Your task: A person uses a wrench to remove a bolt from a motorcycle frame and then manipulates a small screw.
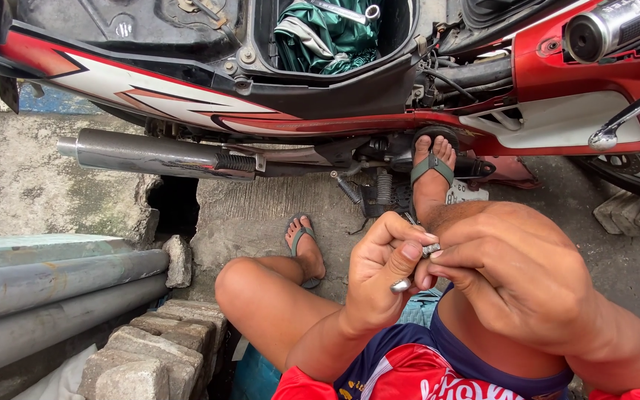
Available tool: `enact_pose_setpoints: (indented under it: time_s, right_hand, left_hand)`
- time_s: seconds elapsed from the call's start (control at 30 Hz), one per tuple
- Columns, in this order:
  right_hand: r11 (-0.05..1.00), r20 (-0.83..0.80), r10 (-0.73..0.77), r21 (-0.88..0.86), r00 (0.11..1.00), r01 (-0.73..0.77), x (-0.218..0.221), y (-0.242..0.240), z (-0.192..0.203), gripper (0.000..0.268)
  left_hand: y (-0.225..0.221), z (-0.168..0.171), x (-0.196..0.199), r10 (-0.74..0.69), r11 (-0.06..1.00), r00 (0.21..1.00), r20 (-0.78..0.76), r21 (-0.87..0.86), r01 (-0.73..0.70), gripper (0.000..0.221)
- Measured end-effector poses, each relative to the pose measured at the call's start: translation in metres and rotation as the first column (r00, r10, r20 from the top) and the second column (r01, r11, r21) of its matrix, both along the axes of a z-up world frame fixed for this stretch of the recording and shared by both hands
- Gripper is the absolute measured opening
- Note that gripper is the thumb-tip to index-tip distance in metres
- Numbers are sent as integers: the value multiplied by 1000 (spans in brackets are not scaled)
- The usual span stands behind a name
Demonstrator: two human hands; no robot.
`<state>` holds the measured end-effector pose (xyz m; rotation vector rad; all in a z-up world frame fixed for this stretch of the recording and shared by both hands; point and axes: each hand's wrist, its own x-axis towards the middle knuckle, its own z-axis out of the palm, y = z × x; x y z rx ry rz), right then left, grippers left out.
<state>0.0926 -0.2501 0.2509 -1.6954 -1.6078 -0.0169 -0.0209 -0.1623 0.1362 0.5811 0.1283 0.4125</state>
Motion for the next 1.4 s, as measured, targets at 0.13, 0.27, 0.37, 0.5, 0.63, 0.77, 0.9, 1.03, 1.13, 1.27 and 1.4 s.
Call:
enact_pose_setpoints:
  time_s: [0.13, 0.27, 0.37, 0.5, 0.63, 0.77, 0.9, 1.03, 1.13, 1.27, 1.4]
  right_hand:
    - [1000, 53, 13, 0, 998, -13, 0, 0, 1, 14]
    - [999, -57, 39, 33, 998, -37, -4, -4, 4, 12]
    - [1000, -96, 8, 31, 995, -6, -4, -9, 1, 10]
    - [991, -125, -114, 57, 986, 122, 2, -13, -7, 11]
    - [993, -122, -104, 45, 987, 110, 5, -17, -10, 7]
    - [997, -117, -79, 7, 990, 80, 9, -18, -10, 9]
    - [999, -125, -46, 5, 991, 47, 7, -13, -3, 11]
    - [999, -137, -34, -37, 990, 29, 8, -14, -2, 8]
    - [997, -118, -67, -38, 991, 63, 8, -15, -3, 8]
    - [998, -142, -53, -33, 988, 48, 8, -13, 0, 6]
    - [997, -181, -73, -47, 981, 65, 7, -15, -1, 5]
  left_hand:
    - [-1, 2, -5, 20, 996, 1000, -17, 87, -18, 17]
    - [-7, -1, 4, 98, 973, 992, -78, 217, -79, 16]
    - [-12, -9, 14, 39, 996, 996, -81, 87, -32, 18]
    - [-3, -7, 14, -55, 985, 996, 69, -157, 65, 16]
    - [1, 0, 11, -73, 979, 992, 100, -183, 90, 14]
    - [3, 6, 12, -150, 939, 976, 161, -285, 192, 12]
    - [2, 0, 11, -206, 887, 967, 152, -388, 250, 10]
    - [2, 3, 10, -179, 901, 967, 184, -364, 236, 11]
    - [2, 3, 9, -169, 903, 967, 191, -362, 230, 8]
    - [1, 0, 6, -181, 901, 968, 175, -365, 234, 13]
    - [-1, -3, 8, -155, 927, 965, 211, -307, 216, 7]
